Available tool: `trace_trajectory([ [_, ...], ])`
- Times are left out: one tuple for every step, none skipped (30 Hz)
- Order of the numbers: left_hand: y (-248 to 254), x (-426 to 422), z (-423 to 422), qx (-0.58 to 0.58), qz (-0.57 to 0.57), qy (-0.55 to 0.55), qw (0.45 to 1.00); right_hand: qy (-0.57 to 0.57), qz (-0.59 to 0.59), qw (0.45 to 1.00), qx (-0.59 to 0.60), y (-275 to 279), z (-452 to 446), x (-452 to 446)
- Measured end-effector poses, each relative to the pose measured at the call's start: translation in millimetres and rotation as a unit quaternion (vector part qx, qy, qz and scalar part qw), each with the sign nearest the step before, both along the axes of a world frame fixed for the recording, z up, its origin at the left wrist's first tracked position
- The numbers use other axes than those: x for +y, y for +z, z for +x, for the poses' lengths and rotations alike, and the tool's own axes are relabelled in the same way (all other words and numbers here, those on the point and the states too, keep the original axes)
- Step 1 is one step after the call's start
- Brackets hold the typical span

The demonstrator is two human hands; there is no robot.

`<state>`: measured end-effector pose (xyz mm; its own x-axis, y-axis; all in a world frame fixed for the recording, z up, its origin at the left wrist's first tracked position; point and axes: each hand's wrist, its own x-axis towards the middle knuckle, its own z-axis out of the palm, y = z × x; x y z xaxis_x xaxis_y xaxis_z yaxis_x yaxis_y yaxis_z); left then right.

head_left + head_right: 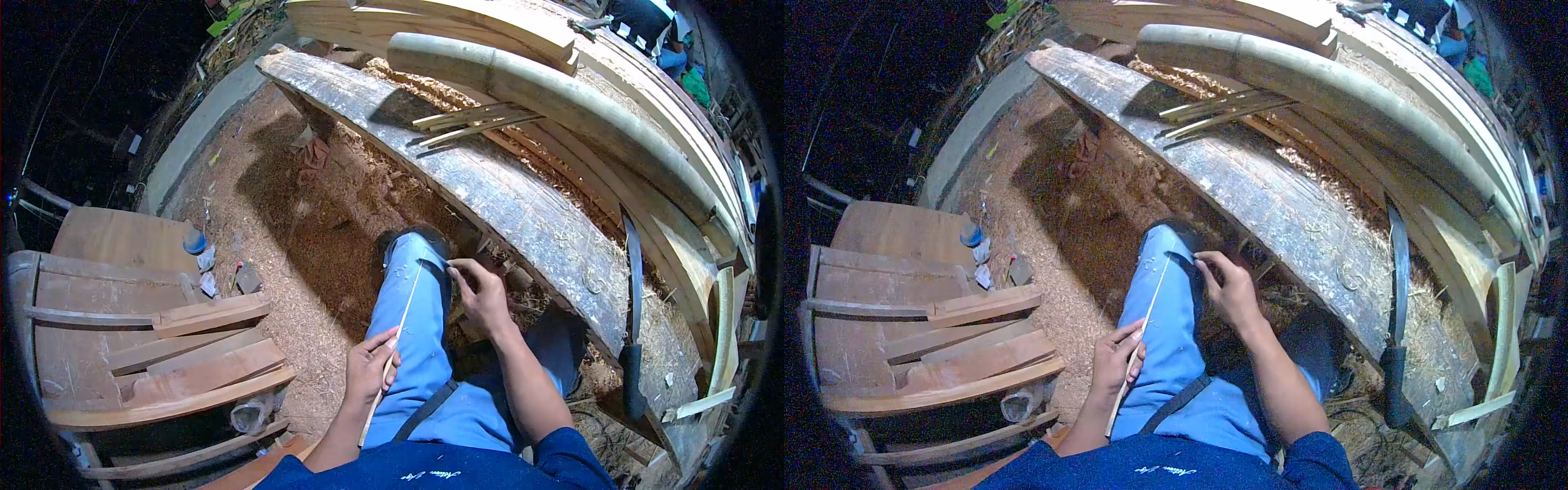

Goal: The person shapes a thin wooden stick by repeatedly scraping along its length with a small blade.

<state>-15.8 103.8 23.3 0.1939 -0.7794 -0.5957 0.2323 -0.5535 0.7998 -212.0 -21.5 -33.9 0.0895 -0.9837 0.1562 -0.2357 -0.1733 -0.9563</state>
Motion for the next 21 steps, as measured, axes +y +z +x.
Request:
trace_trajectory([
  [1, 0, 0, -0.002, -0.001, -0.004, 1.0, 0.001, -0.01, 1.0, 0.023, -4, 1, 0],
  [-1, 0, 0, -0.002, -0.001, -0.005, 1.0, 0.002, -0.02, 0.999, 0.047, -7, 1, 0],
  [-2, 0, 0, -0.002, 0.0, -0.006, 1.0, 0.008, -0.058, 0.997, 0.055, -6, 2, 0],
  [-3, 0, 1, -0.002, 0.002, -0.005, 1.0, 0.015, -0.095, 0.993, 0.063, -5, 3, 0],
  [-4, 1, 1, -0.003, 0.002, -0.005, 1.0, 0.032, -0.095, 0.993, 0.059, -2, 2, 3],
  [-2, -1, 1, 0.004, 0.006, -0.004, 1.0, 0.033, -0.095, 0.993, 0.058, 5, -1, 7],
  [0, -1, 2, 0.01, 0.01, -0.003, 1.0, 0.081, -0.099, 0.987, 0.101, 10, -4, 12],
  [-1, -1, 3, 0.009, 0.01, -0.002, 1.0, 0.128, -0.104, 0.976, 0.144, 13, -6, 17],
  [-1, -1, 3, 0.008, 0.008, -0.004, 1.0, 0.157, -0.111, 0.973, 0.126, 15, -8, 20],
  [-2, -1, 4, 0.008, 0.007, -0.007, 1.0, 0.158, -0.111, 0.973, 0.125, 14, -8, 21],
  [-2, -1, 4, 0.007, 0.008, -0.007, 1.0, 0.153, -0.065, 0.981, 0.103, 13, -8, 23],
  [-1, -2, 3, 0.006, 0.009, -0.007, 1.0, 0.146, -0.018, 0.986, 0.08, 11, -9, 25],
  [-1, -2, 2, 0.005, 0.011, -0.007, 1.0, 0.125, -0.026, 0.988, 0.089, 8, -11, 23],
  [-1, -1, 2, 0.006, 0.014, -0.01, 1.0, 0.123, -0.023, 0.988, 0.089, 8, -11, 22],
  [-1, -2, 1, 0.007, 0.01, -0.011, 1.0, 0.089, -0.038, 0.993, 0.071, 10, -11, 18],
  [0, -3, 1, 0.008, 0.006, -0.01, 1.0, 0.058, -0.053, 0.996, 0.052, 12, -10, 16],
  [1, -3, 0, 0.008, 0.006, -0.009, 1.0, 0.073, -0.046, 0.995, 0.053, 16, -12, 16],
  [3, -4, -1, 0.012, -0.003, -0.006, 1.0, 0.075, -0.047, 0.995, 0.052, 15, -13, 17],
  [5, -5, -2, 0.014, -0.011, -0.004, 1.0, 0.103, -0.054, 0.991, 0.064, 11, -13, 23],
  [4, -6, -2, 0.012, -0.012, -0.003, 1.0, 0.131, -0.061, 0.987, 0.076, 7, -12, 28],
  [3, -7, -3, 0.01, -0.009, -0.005, 1.0, 0.106, -0.029, 0.992, 0.062, 6, -5, 34],
])
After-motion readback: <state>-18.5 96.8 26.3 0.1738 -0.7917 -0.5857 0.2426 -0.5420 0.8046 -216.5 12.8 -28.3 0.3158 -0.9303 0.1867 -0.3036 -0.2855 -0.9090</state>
